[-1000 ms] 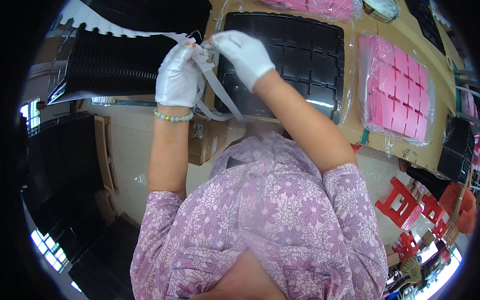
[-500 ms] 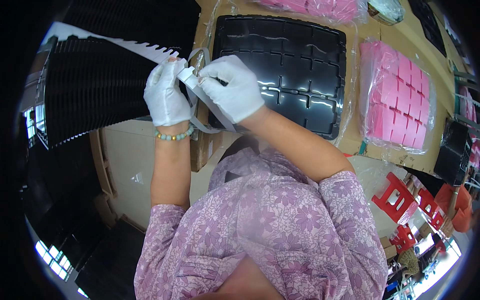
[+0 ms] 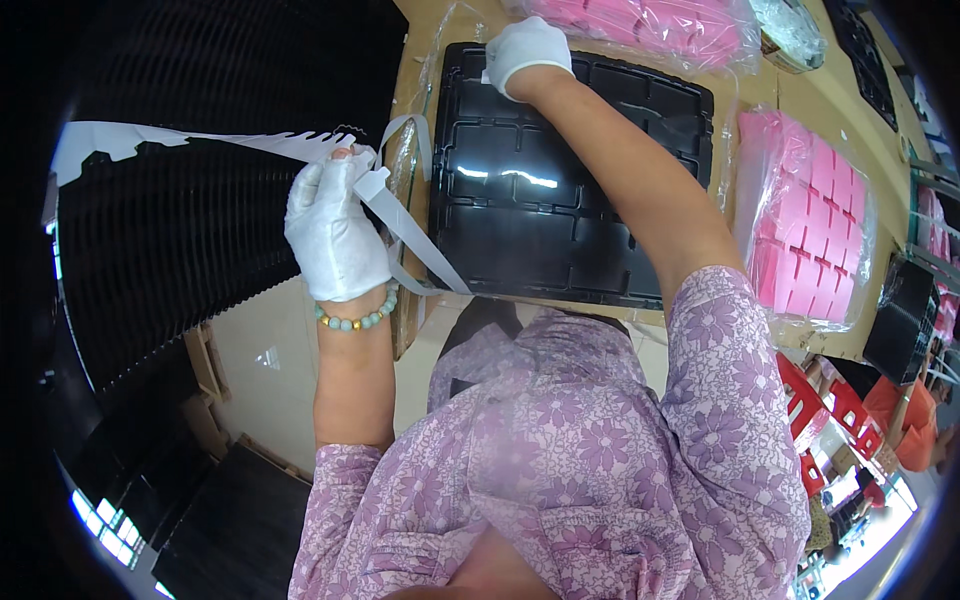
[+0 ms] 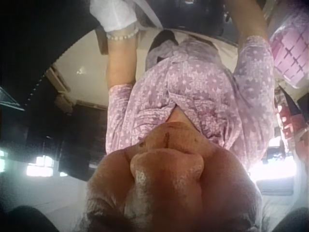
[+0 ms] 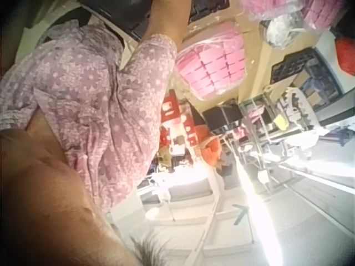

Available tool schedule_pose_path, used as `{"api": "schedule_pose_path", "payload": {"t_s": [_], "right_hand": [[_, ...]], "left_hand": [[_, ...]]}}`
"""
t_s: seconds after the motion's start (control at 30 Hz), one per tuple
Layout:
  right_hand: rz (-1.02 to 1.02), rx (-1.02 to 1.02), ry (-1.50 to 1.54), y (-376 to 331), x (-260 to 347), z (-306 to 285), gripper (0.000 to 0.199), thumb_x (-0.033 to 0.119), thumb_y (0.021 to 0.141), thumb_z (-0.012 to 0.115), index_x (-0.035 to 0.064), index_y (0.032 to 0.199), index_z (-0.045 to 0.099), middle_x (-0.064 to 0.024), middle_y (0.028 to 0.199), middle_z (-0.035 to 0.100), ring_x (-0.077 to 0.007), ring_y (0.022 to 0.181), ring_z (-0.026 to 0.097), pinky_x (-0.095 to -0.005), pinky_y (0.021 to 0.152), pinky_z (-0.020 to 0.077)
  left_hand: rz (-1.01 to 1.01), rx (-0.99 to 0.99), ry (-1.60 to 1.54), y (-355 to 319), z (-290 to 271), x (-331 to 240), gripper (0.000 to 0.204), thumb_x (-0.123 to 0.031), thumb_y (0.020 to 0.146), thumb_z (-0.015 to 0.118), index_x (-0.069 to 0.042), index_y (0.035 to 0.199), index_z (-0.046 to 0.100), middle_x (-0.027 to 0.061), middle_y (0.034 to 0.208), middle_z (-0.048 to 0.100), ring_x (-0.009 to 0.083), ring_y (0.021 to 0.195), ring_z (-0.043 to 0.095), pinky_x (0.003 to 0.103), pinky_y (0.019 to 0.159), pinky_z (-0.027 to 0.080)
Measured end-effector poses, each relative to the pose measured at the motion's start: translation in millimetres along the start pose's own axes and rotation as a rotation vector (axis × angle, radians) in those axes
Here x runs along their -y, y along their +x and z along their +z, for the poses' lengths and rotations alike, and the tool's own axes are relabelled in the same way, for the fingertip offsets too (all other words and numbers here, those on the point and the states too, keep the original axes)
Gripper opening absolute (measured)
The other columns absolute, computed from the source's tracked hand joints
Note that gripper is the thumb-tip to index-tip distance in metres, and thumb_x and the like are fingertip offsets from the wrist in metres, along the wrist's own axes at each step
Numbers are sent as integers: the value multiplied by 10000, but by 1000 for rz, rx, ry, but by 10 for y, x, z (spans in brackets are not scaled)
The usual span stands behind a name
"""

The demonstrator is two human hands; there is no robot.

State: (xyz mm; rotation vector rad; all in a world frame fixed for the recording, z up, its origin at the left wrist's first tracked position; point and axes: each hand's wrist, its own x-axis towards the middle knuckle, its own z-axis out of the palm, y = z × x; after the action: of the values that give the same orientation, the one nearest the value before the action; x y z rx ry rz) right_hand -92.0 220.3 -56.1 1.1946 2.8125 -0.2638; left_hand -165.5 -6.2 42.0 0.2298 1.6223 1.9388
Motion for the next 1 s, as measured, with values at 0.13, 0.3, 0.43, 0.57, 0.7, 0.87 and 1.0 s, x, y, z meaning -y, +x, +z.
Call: {"api": "schedule_pose_path", "payload": {"t_s": [0.13, 0.3, 0.43, 0.57, 0.7, 0.87, 1.0], "right_hand": [[-3, -71, -14, -11, 31, 42, 183, 317, 792, 664, 184, 872, 761, -105, 914, 711, -301, 904, 674, -398, 805, 541], [-2, -139, -14, -32, 14, 113, 160, 310, 776, 716, 153, 791, 744, -107, 840, 695, -316, 852, 661, -418, 790, 531], [-38, -90, 20, -181, 144, 75, 191, 289, 805, 644, 155, 875, 760, -115, 890, 706, -295, 881, 672, -397, 797, 535], [61, -173, 155, -292, 159, 165, 170, 255, 806, 643, 149, 879, 755, -103, 897, 709, -282, 877, 676, -399, 786, 526], [-45, -212, -56, -269, 232, 304, 131, 239, 790, 650, 160, 824, 750, -99, 853, 703, -305, 825, 675, -409, 733, 522], [74, -135, 26, -292, 326, 287, 136, 216, 801, 644, 161, 879, 741, -98, 899, 709, -268, 893, 683, -382, 761, 521], [76, -220, 72, -335, 309, 365, 176, 295, 834, 620, 178, 879, 744, -91, 890, 710, -275, 871, 680, -387, 763, 517]], "left_hand": [[9, -10, 54, 35, 46, -12, 126, -111, 881, 669, 0, 938, 652, 104, 889, 685, 168, 857, 652, 290, 823, 501], [31, -19, 54, 100, 58, 22, 129, -113, 886, 661, 3, 941, 647, 107, 892, 685, 172, 850, 650, 297, 832, 496], [32, -21, 17, 119, 29, 5, 127, -98, 879, 659, 7, 949, 647, 110, 904, 680, 182, 858, 649, 311, 862, 487], [11, -5, -12, 79, 29, 7, 137, -96, 878, 655, 9, 966, 652, 112, 914, 678, 186, 870, 648, 314, 867, 488], [-19, -16, -29, 27, 21, -13, 114, -92, 875, 654, -4, 947, 669, 107, 918, 680, 199, 879, 650, 323, 871, 490], [-36, 42, -128, -65, -165, -5, 90, -88, 886, 647, -16, 938, 665, 95, 914, 678, 176, 857, 648, 292, 820, 495], [-48, 56, -118, -191, -256, -46, 90, -92, 897, 643, -15, 945, 647, 90, 922, 671, 145, 857, 639, 269, 805, 491]]}}
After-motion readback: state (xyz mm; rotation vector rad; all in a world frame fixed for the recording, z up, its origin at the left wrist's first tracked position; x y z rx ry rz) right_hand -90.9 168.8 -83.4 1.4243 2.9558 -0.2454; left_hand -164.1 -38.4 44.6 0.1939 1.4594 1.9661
